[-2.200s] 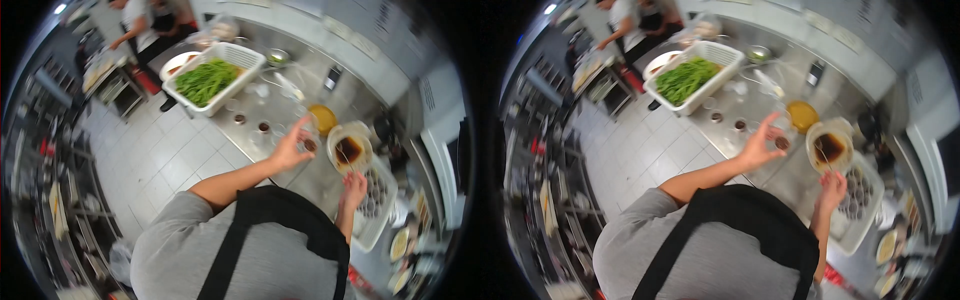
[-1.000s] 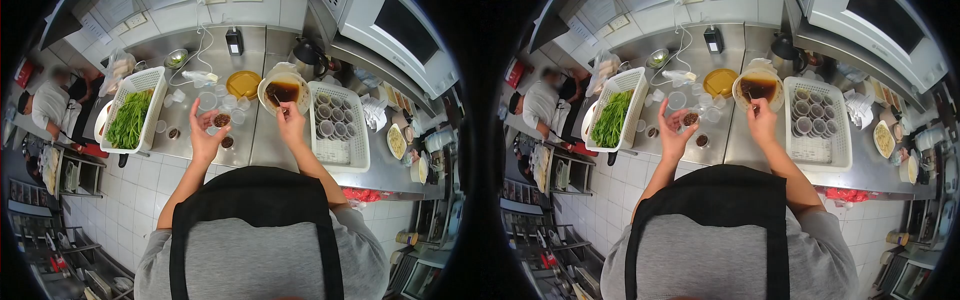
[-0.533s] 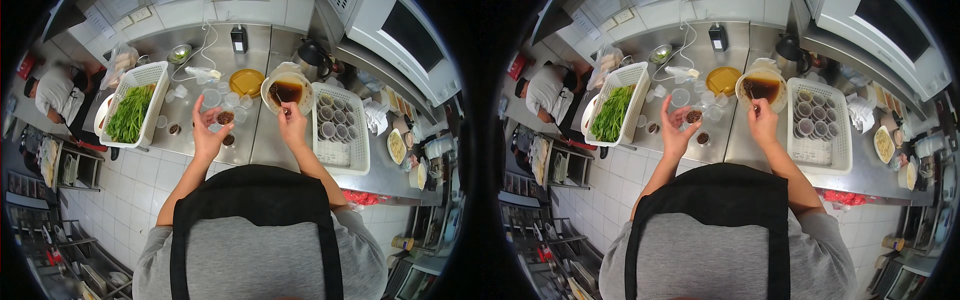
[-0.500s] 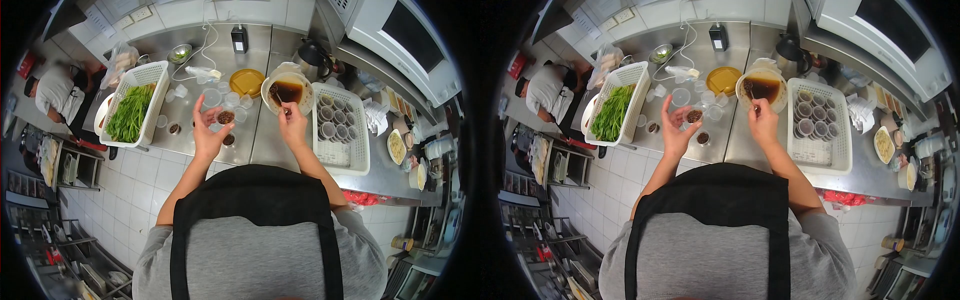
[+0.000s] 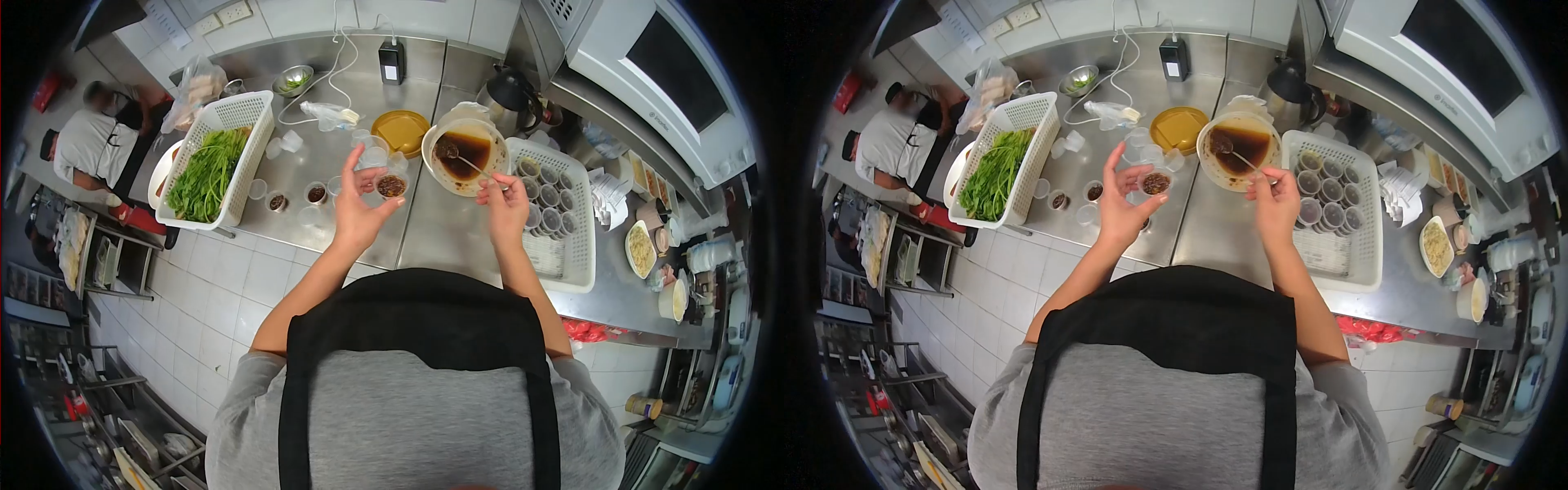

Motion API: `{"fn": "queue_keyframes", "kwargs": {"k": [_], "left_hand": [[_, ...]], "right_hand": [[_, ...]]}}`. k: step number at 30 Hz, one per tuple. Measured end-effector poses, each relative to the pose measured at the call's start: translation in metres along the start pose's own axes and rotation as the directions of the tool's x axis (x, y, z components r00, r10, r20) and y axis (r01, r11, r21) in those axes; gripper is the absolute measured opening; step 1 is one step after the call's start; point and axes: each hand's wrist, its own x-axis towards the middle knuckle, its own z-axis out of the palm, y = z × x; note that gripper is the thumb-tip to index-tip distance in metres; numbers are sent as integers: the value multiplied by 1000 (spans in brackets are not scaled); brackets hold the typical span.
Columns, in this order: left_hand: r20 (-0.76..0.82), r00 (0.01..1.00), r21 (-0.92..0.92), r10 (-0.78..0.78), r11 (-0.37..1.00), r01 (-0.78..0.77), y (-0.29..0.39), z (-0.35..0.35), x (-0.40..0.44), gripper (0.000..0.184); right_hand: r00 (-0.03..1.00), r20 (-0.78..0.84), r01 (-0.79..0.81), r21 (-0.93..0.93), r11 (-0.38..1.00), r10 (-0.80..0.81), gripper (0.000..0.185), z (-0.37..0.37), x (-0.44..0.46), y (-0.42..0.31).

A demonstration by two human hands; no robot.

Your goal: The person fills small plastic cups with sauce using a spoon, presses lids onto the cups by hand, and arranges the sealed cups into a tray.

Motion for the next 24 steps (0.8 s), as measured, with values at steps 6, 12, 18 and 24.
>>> {"fn": "queue_keyframes", "kwargs": {"k": [6, 12, 18, 24], "left_hand": [[50, 990, 77, 133, 988, -137, 7, 38, 12, 98], [26, 994, 90, 106, 990, -108, 16, 65, 21, 96], [3, 998, 64, 70, 995, -70, 22, 78, 25, 99], [23, 999, 32, 32, 999, -33, 25, 79, 21, 102]], "right_hand": [[992, -44, -117, -36, 992, 116, 13, -31, -7, -28], [1000, 13, -23, -15, 1000, 23, 12, -47, -1, -75], [992, 121, -38, -12, 999, 39, 12, -42, -8, -128], [961, 271, 1, -231, 973, 63, 11, -34, -16, -130]]}}
